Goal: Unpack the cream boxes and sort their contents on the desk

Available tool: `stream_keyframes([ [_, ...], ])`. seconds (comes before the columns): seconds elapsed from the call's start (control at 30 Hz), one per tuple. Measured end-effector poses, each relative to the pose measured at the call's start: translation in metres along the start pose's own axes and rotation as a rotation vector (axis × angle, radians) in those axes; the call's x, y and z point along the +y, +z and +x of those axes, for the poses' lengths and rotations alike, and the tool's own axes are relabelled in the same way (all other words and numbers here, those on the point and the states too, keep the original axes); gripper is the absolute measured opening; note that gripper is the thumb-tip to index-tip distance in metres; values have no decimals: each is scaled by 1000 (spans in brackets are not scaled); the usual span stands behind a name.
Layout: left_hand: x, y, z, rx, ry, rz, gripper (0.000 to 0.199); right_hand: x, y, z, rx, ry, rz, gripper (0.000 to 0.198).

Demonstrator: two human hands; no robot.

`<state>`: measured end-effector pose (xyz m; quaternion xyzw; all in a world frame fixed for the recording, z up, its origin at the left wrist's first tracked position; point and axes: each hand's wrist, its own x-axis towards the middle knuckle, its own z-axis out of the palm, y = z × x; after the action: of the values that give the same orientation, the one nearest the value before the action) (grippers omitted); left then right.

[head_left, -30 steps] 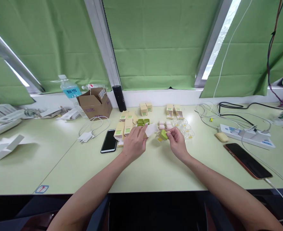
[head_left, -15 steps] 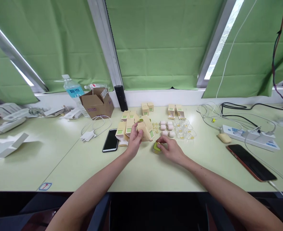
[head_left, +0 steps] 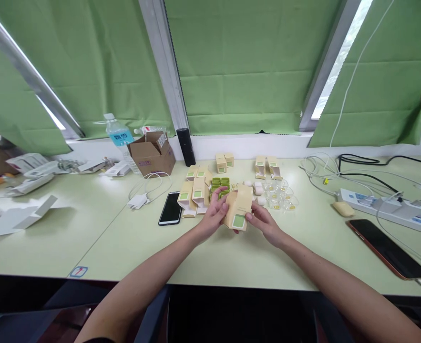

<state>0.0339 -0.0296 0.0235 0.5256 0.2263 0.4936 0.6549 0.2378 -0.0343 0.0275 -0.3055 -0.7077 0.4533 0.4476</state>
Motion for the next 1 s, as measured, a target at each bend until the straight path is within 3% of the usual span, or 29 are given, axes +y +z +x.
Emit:
stream_keyframes([
  [0.1, 0, 1, 1, 24, 57, 101, 67, -1, 2, 1, 1, 49, 182, 54],
  [0.27, -3, -1, 0, 47, 217, 327, 57, -4, 1, 7, 139, 65, 328, 58],
  [0.4, -6, -2, -3, 10, 312, 456, 55, -4, 0, 9, 172, 96, 309, 52],
  [0.6, -4, 5, -7, -3, 323, 567, 54, 1, 1, 8, 232, 125, 228, 52],
  [0.77, -6, 3, -5, 2, 412, 659, 53, 7, 1, 10, 241, 113, 200, 52],
  [1.0, -6, 0, -5, -5, 398, 697, 51, 16, 4, 10, 225, 70, 200, 54],
])
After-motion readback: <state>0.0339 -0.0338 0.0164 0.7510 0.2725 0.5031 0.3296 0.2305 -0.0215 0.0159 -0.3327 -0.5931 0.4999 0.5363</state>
